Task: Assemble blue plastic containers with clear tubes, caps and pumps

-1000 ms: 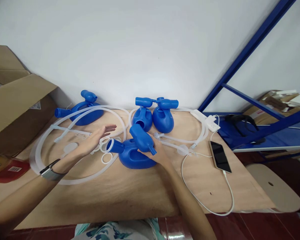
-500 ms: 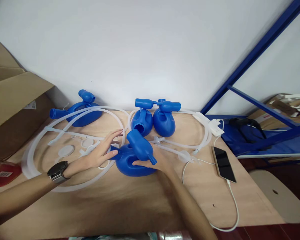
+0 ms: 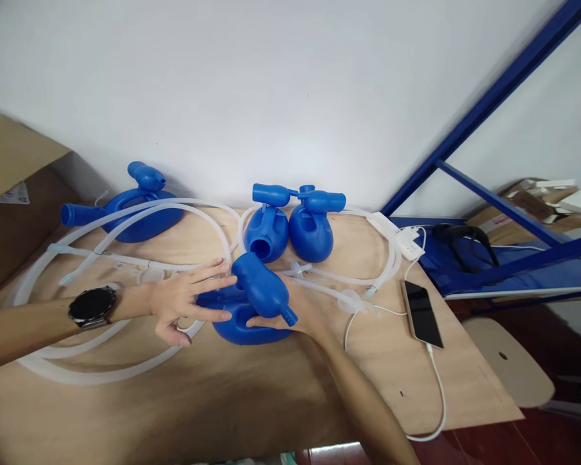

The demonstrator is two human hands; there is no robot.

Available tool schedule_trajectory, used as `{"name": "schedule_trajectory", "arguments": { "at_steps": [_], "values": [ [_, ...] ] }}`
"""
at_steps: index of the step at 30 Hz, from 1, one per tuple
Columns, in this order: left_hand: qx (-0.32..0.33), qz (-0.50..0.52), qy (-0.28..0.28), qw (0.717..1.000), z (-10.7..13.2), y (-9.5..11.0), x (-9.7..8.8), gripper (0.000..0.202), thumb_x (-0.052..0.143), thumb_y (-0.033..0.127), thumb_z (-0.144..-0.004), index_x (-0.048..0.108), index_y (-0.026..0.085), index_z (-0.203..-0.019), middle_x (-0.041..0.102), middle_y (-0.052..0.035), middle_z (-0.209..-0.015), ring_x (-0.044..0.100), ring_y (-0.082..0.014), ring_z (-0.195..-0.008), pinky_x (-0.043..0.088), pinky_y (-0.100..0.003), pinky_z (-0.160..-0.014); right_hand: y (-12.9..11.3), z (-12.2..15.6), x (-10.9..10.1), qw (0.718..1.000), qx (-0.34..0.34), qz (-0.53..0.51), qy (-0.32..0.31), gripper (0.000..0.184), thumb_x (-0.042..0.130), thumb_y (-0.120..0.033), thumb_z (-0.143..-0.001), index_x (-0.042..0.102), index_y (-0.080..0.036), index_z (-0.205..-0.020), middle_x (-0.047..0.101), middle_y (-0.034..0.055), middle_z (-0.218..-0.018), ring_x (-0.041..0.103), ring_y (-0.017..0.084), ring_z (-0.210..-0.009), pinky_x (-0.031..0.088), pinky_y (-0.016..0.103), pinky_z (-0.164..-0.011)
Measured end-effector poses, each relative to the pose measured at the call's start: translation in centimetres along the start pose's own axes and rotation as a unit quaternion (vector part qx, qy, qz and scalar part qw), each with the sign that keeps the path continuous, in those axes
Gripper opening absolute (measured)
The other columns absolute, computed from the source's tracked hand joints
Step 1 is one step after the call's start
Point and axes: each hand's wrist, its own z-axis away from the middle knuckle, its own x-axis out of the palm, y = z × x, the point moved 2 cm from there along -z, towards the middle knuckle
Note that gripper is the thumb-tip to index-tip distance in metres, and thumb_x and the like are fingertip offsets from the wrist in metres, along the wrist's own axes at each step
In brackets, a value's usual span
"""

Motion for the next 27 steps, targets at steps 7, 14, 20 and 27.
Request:
{"name": "schedule_trajectory", "arguments": {
  "at_steps": [7, 14, 20, 27],
  "values": [
    [-0.021, -0.010, 0.114, 0.993, 0.3, 1.9, 0.7, 0.076, 0.071, 0.068, -0.082, 0.067, 0.029, -0.147, 0.030, -0.0113, -0.176, 0.016, -0.0492, -0.163, 0.014, -0.071, -0.130, 0.5, -0.2, 0.8, 0.999, 0.038, -0.018, 0.024, 0.074, 0.085, -0.062, -0.078, 0.066, -0.029, -0.141, 0.074, 0.0087, -0.136, 0.072, 0.037, -0.123, 0.059, 0.054, -0.109],
    [-0.238, 0.083, 0.325, 0.912, 0.1, 2.1, 3.5, 0.071, 0.051, 0.057, -0.103, 0.037, 0.030, -0.167, 0.026, -0.0065, -0.178, 0.019, -0.0339, -0.165, 0.015, -0.056, -0.135, -0.4, -0.2, 1.0, 0.999, 0.035, -0.007, 0.028, 0.060, 0.085, -0.059, -0.081, 0.073, -0.030, -0.131, 0.077, 0.0059, -0.130, 0.073, 0.038, -0.121, 0.058, 0.057, -0.110],
    [-0.324, 0.228, 0.436, 0.808, -0.4, 0.8, 4.9, 0.069, 0.047, 0.059, -0.102, 0.040, 0.026, -0.163, 0.037, -0.0108, -0.173, 0.032, -0.0328, -0.161, 0.029, -0.057, -0.130, 0.4, 0.3, 1.4, 0.996, 0.055, -0.024, 0.067, 0.042, 0.085, -0.057, -0.082, 0.077, -0.029, -0.112, 0.081, 0.0048, -0.111, 0.076, 0.037, -0.111, 0.063, 0.056, -0.103],
    [-0.317, 0.058, 0.454, 0.831, 4.1, -0.1, 3.8, 0.055, 0.039, 0.056, -0.104, 0.061, 0.021, -0.140, 0.062, -0.0132, -0.147, 0.057, -0.0304, -0.137, 0.048, -0.048, -0.116, 0.9, 0.2, 1.6, 0.995, 0.044, -0.054, 0.078, 0.042, 0.082, -0.059, -0.082, 0.074, -0.031, -0.112, 0.080, 0.0046, -0.116, 0.075, 0.033, -0.110, 0.061, 0.055, -0.104]
  ]
}}
